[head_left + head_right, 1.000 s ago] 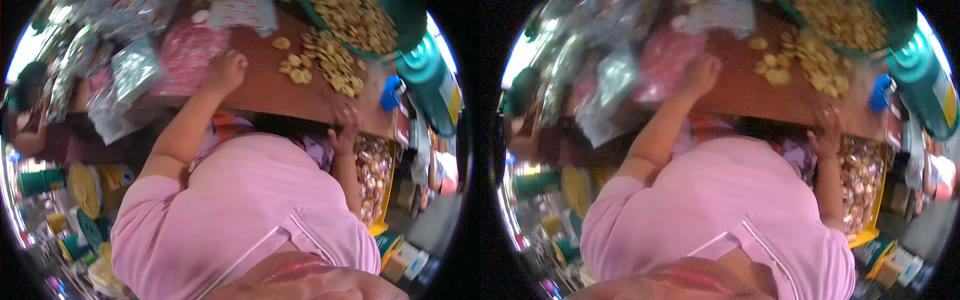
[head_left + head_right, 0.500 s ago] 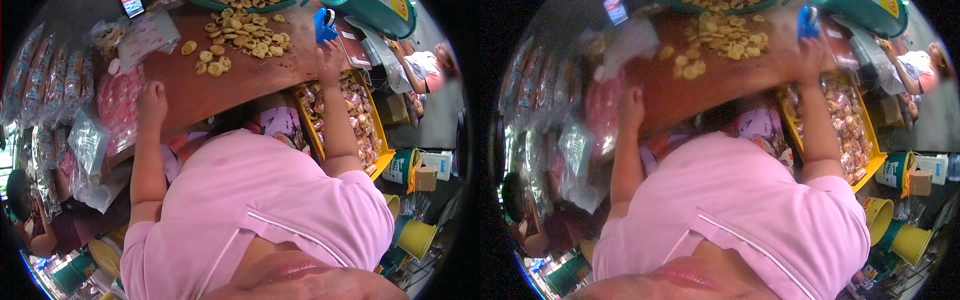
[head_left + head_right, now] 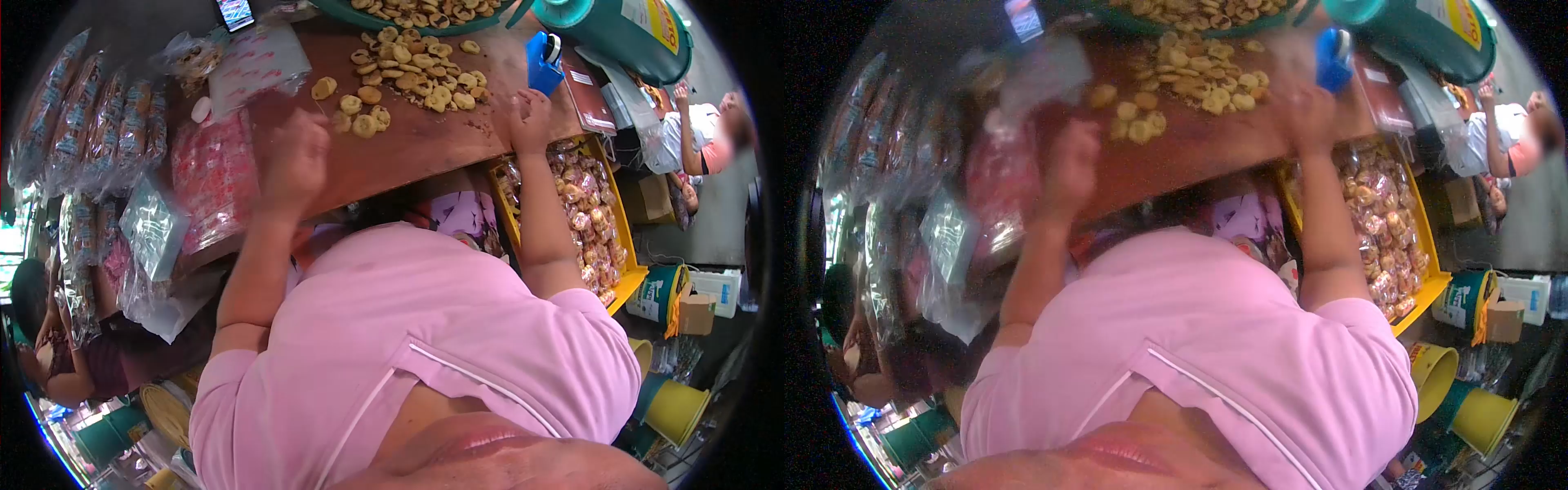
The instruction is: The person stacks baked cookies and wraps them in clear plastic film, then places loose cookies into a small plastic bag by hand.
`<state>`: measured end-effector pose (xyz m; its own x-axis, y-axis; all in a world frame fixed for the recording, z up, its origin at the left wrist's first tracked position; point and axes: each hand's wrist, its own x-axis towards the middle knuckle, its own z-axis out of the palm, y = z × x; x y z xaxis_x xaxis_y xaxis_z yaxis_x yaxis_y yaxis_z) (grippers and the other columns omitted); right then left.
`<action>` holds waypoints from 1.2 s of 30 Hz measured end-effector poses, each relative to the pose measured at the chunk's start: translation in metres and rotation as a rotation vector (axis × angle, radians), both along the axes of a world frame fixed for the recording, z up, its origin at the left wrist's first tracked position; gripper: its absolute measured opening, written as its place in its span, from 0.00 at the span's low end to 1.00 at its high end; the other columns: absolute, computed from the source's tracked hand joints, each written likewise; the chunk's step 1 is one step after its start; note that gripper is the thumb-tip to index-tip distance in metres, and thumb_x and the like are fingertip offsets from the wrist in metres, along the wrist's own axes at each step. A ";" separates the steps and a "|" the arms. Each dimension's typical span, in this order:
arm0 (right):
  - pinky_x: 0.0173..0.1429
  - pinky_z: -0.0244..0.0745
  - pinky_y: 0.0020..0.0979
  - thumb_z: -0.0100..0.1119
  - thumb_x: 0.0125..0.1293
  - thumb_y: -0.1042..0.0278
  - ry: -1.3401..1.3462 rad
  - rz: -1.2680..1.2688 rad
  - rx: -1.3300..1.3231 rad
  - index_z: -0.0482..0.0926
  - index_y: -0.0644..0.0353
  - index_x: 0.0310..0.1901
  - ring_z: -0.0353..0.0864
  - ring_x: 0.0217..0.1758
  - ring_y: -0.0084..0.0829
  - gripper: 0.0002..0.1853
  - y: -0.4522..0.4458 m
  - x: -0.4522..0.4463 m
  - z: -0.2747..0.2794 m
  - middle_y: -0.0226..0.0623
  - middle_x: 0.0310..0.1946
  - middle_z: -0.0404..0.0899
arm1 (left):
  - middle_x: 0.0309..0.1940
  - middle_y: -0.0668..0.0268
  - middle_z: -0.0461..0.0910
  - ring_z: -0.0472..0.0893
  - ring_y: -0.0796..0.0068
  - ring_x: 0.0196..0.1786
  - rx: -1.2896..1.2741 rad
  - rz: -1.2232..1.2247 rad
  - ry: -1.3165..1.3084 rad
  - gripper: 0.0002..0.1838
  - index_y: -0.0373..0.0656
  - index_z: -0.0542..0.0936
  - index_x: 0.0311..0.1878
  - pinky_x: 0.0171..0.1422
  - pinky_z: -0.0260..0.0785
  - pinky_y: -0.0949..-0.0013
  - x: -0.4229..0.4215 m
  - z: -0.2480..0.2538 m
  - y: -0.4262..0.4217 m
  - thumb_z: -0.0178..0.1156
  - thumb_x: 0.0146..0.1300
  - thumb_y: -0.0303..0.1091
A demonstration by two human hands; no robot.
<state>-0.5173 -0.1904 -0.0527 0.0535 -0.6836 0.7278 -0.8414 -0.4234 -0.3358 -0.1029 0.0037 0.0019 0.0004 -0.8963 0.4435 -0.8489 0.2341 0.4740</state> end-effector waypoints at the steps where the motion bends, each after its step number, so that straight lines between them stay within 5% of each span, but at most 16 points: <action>1: 0.63 0.75 0.39 0.64 0.67 0.63 0.000 0.018 -0.001 0.84 0.60 0.49 0.77 0.59 0.43 0.13 0.001 0.000 0.001 0.46 0.53 0.78 | 0.61 0.58 0.77 0.67 0.48 0.74 0.176 -0.029 -0.056 0.10 0.44 0.77 0.48 0.78 0.52 0.36 -0.006 -0.027 -0.001 0.50 0.76 0.38; 7: 0.65 0.73 0.40 0.64 0.67 0.64 -0.016 0.053 0.015 0.84 0.61 0.48 0.76 0.60 0.44 0.12 0.000 -0.002 -0.001 0.47 0.52 0.79 | 0.67 0.65 0.73 0.61 0.54 0.78 0.406 -0.058 -0.100 0.08 0.47 0.79 0.46 0.79 0.41 0.28 0.000 -0.015 0.002 0.53 0.73 0.37; 10: 0.65 0.72 0.40 0.64 0.67 0.64 0.020 0.091 0.028 0.84 0.61 0.48 0.76 0.60 0.45 0.12 0.001 0.006 0.006 0.47 0.52 0.79 | 0.60 0.65 0.79 0.71 0.57 0.72 0.363 -0.142 -0.088 0.10 0.47 0.79 0.47 0.77 0.54 0.36 0.027 -0.018 0.002 0.55 0.74 0.41; 13: 0.66 0.72 0.40 0.64 0.67 0.62 0.163 0.192 0.088 0.83 0.61 0.50 0.76 0.61 0.45 0.14 0.006 0.026 0.033 0.47 0.52 0.80 | 0.47 0.66 0.84 0.81 0.64 0.58 0.584 -0.129 0.334 0.14 0.46 0.80 0.47 0.67 0.70 0.51 0.046 -0.002 -0.006 0.56 0.75 0.47; 16: 0.66 0.73 0.41 0.65 0.68 0.59 0.260 0.295 0.207 0.82 0.63 0.52 0.78 0.61 0.45 0.18 0.009 0.074 0.053 0.49 0.53 0.81 | 0.35 0.68 0.84 0.82 0.75 0.40 0.297 -0.075 0.453 0.16 0.46 0.80 0.47 0.49 0.75 0.67 0.067 -0.010 -0.045 0.57 0.75 0.50; 20: 0.65 0.74 0.42 0.64 0.69 0.53 0.179 0.330 0.330 0.81 0.64 0.55 0.80 0.60 0.49 0.23 -0.025 0.132 0.062 0.52 0.54 0.81 | 0.30 0.70 0.79 0.76 0.83 0.29 0.252 0.015 1.022 0.16 0.44 0.80 0.46 0.36 0.69 0.76 0.068 0.001 -0.086 0.57 0.76 0.48; 25: 0.58 0.76 0.46 0.67 0.67 0.50 0.417 0.067 0.575 0.82 0.64 0.55 0.81 0.53 0.54 0.25 -0.045 0.161 0.075 0.55 0.49 0.83 | 0.30 0.69 0.81 0.77 0.83 0.29 0.184 0.153 0.650 0.16 0.42 0.81 0.47 0.33 0.70 0.74 0.061 -0.010 -0.091 0.58 0.75 0.47; 31: 0.51 0.78 0.39 0.73 0.63 0.57 0.000 0.253 0.647 0.83 0.62 0.51 0.85 0.46 0.40 0.21 -0.027 0.162 0.080 0.45 0.41 0.85 | 0.38 0.64 0.87 0.86 0.69 0.41 0.238 0.235 0.293 0.18 0.45 0.83 0.50 0.50 0.74 0.64 0.065 -0.004 -0.095 0.57 0.73 0.50; 36: 0.49 0.77 0.36 0.72 0.64 0.58 0.089 0.447 0.769 0.83 0.62 0.50 0.84 0.42 0.34 0.19 0.006 0.195 0.088 0.42 0.38 0.85 | 0.44 0.66 0.88 0.85 0.64 0.51 0.218 0.258 0.287 0.19 0.49 0.83 0.51 0.58 0.73 0.62 0.061 -0.006 -0.092 0.57 0.72 0.52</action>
<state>-0.3219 -0.1843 0.0357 0.4662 -0.8828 0.0572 -0.6881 -0.4025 -0.6038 -0.0422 -0.0886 -0.0043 0.3321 -0.9232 0.1937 -0.6931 -0.0996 0.7139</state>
